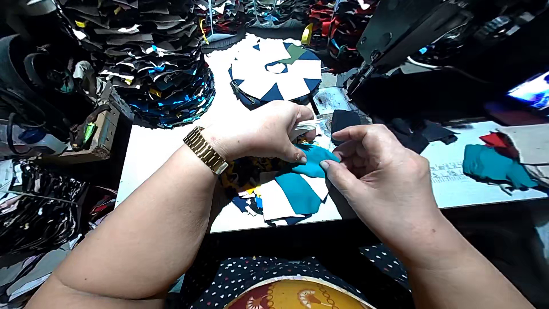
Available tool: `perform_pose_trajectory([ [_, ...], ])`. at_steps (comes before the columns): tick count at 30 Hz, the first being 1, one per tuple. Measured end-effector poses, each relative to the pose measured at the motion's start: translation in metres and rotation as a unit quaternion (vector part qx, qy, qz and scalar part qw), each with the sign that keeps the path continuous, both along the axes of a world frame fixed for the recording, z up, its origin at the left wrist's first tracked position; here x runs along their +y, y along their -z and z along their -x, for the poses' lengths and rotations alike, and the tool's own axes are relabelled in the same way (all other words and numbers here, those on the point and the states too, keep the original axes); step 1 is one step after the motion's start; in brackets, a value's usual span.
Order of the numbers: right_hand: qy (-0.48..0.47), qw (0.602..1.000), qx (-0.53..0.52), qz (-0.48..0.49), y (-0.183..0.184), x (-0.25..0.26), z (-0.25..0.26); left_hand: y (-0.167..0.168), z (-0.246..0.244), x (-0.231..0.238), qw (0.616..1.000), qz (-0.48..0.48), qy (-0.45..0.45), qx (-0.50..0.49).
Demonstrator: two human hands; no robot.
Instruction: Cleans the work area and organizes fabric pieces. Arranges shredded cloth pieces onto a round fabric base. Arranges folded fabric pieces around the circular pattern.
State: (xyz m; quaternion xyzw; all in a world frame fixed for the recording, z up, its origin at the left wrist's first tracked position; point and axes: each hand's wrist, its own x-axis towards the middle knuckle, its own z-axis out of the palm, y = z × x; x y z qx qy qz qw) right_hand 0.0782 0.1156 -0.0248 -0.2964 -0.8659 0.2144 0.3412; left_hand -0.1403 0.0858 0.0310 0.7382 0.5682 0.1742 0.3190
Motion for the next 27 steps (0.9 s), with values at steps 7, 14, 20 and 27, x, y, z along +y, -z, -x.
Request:
perform_pose_trajectory([
  [7, -0.019, 1.0, 0.021, -0.013, -0.001, 0.004, -0.001, -0.004, -0.002, -0.002, 0.999, -0.04, -0.002, 0.021],
  [14, -0.093, 0.981, 0.143, 0.094, -0.011, 0.001, -0.01, -0.003, 0.009, -0.002, 0.991, -0.064, 0.051, -0.109],
  [20, -0.124, 0.962, 0.217, 0.113, -0.013, 0.002, -0.012, -0.01, 0.01, -0.006, 0.981, -0.032, 0.07, -0.176],
  [27, -0.03, 0.997, 0.062, -0.019, 0.005, 0.006, 0.001, 0.005, 0.007, 0.002, 0.998, -0.066, 0.02, 0.003],
])
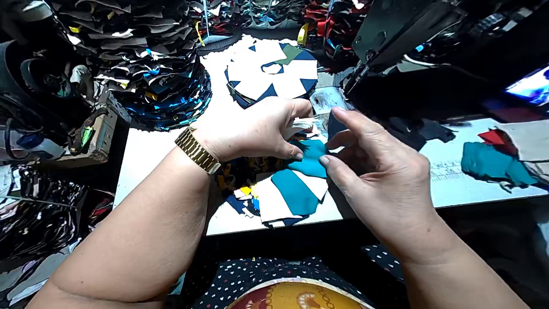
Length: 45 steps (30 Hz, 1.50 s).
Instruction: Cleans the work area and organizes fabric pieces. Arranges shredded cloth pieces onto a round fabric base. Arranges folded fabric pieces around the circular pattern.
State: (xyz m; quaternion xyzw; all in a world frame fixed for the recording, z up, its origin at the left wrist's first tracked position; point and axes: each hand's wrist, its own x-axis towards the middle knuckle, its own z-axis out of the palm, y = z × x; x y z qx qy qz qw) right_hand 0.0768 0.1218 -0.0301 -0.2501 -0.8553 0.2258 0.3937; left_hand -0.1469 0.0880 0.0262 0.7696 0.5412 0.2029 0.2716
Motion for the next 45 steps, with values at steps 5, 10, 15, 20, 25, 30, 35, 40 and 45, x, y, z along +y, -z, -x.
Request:
perform_pose_trajectory([
  [5, 0.022, 0.997, -0.051, -0.058, -0.005, 0.0, 0.001, -0.001, -0.004, -0.002, 0.999, -0.009, -0.009, 0.032],
  [10, 0.008, 0.992, -0.077, -0.099, -0.007, 0.002, -0.002, -0.002, -0.002, -0.002, 0.999, -0.02, -0.017, 0.037],
  [15, -0.073, 0.991, -0.05, -0.098, -0.014, 0.007, -0.009, -0.003, 0.007, -0.001, 0.999, -0.044, -0.024, 0.005],
  [20, -0.12, 0.977, -0.142, -0.104, -0.009, -0.009, -0.008, -0.008, 0.001, -0.004, 0.995, 0.004, -0.006, 0.1],
  [25, -0.168, 0.973, -0.151, -0.046, -0.019, -0.018, -0.016, -0.013, 0.006, -0.006, 0.997, 0.031, 0.001, 0.069],
  [30, -0.12, 0.988, -0.088, -0.052, -0.03, -0.014, -0.009, -0.009, 0.012, -0.004, 0.993, 0.003, -0.022, -0.114],
  [35, -0.157, 0.976, -0.137, -0.059, -0.007, -0.019, 0.008, -0.006, 0.003, -0.005, 0.917, 0.09, -0.062, -0.384],
  [40, -0.186, 0.978, -0.099, -0.012, -0.013, -0.008, -0.002, -0.019, -0.007, -0.006, 0.811, 0.199, -0.144, -0.531],
  [45, -0.06, 0.998, 0.005, -0.025, -0.034, 0.005, -0.022, -0.013, -0.012, -0.006, 0.716, 0.264, -0.094, -0.639],
])
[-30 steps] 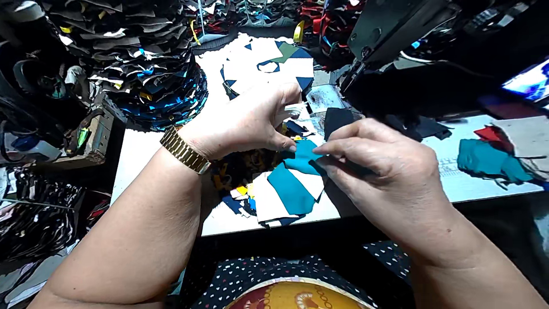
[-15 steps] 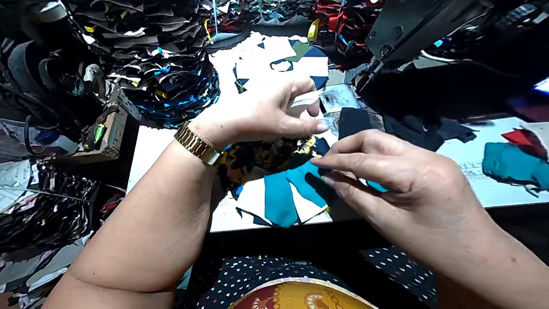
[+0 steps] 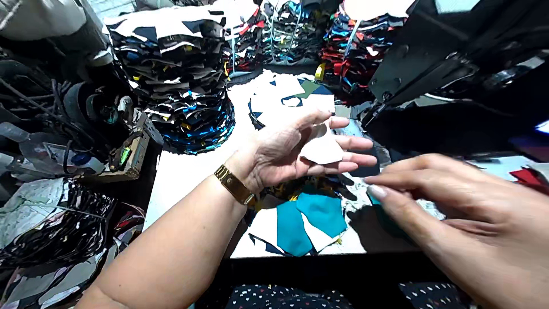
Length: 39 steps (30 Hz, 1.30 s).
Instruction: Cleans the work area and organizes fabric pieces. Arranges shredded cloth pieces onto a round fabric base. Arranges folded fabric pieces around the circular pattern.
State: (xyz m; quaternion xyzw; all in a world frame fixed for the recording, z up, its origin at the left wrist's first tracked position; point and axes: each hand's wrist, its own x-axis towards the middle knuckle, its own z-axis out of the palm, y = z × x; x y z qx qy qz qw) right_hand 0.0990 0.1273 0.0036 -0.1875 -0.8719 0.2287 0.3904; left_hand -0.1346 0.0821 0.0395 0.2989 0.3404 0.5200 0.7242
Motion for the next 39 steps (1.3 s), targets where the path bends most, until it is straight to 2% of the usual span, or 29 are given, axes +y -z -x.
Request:
perform_pose_trajectory([
  [2, 0.03, 0.998, 0.05, -0.023, -0.004, -0.001, 0.0, 0.004, -0.004, 0.0, 0.999, -0.001, 0.02, -0.036],
  [4, 0.011, 0.996, 0.06, -0.058, -0.01, -0.008, 0.006, 0.002, -0.009, -0.003, 0.999, 0.019, 0.019, -0.043],
  [9, 0.0, 0.987, 0.01, -0.16, -0.006, -0.018, 0.028, 0.004, -0.019, -0.005, 0.997, 0.066, -0.002, -0.029],
  [13, 0.015, 0.986, -0.015, -0.162, -0.003, -0.015, 0.031, 0.007, -0.02, -0.004, 0.998, 0.059, -0.003, -0.012],
  [22, 0.012, 0.995, 0.006, -0.099, -0.002, -0.013, 0.026, 0.007, -0.021, -0.005, 0.999, 0.054, 0.003, -0.003],
  [26, 0.032, 0.997, 0.064, 0.016, -0.002, -0.01, 0.023, 0.005, -0.019, -0.005, 0.998, 0.055, 0.013, -0.005],
  [29, 0.018, 0.983, 0.14, 0.121, -0.002, 0.0, 0.018, 0.003, -0.014, -0.005, 0.998, -0.008, 0.048, 0.047],
  [32, 0.0, 0.972, 0.173, 0.16, 0.0, 0.007, 0.014, 0.006, -0.005, -0.003, 0.985, -0.098, 0.071, 0.122],
  [36, 0.008, 0.967, 0.165, 0.192, 0.006, -0.002, 0.012, 0.004, 0.005, -0.003, 0.956, -0.155, 0.083, 0.234],
  [39, 0.036, 0.971, 0.13, 0.197, 0.013, -0.012, 0.012, 0.004, 0.01, -0.001, 0.925, -0.163, 0.119, 0.323],
])
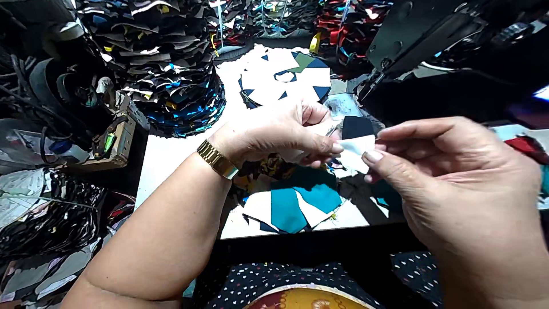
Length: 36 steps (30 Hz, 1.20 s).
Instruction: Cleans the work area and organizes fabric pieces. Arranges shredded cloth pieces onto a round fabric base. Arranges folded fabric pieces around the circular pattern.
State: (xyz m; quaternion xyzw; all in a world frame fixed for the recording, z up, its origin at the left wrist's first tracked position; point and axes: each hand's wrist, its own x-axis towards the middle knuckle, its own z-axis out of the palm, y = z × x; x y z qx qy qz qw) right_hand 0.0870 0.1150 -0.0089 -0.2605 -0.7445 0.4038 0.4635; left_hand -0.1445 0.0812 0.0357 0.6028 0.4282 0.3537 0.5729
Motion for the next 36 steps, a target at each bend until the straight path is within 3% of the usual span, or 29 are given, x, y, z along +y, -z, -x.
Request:
perform_pose_trajectory([
  [5, 0.036, 0.995, -0.091, -0.021, 0.009, -0.009, 0.001, -0.005, 0.0, -0.001, 0.985, 0.017, 0.03, 0.167],
  [12, 0.06, 0.952, -0.224, -0.197, 0.02, -0.011, 0.011, -0.005, -0.006, 0.001, 0.927, -0.041, 0.002, 0.372],
  [16, 0.054, 0.935, -0.244, -0.253, 0.014, -0.011, 0.011, -0.006, -0.01, 0.0, 0.898, -0.076, -0.016, 0.432],
  [20, 0.012, 0.93, -0.232, -0.285, 0.011, -0.012, 0.009, -0.006, -0.001, -0.001, 0.899, -0.141, -0.035, 0.413],
  [24, -0.01, 0.908, -0.281, -0.312, 0.017, -0.016, 0.011, -0.007, -0.005, -0.002, 0.883, -0.11, -0.013, 0.456],
  [28, -0.039, 0.917, -0.296, -0.266, 0.007, -0.017, 0.0, -0.008, -0.004, -0.002, 0.882, -0.123, 0.007, 0.456],
  [33, -0.021, 0.93, -0.269, -0.25, -0.007, 0.008, -0.044, -0.001, 0.007, 0.003, 0.928, -0.177, -0.044, 0.326],
  [36, -0.054, 0.929, -0.283, -0.232, -0.007, 0.024, -0.077, 0.002, 0.008, 0.005, 0.961, -0.151, -0.095, 0.213],
])
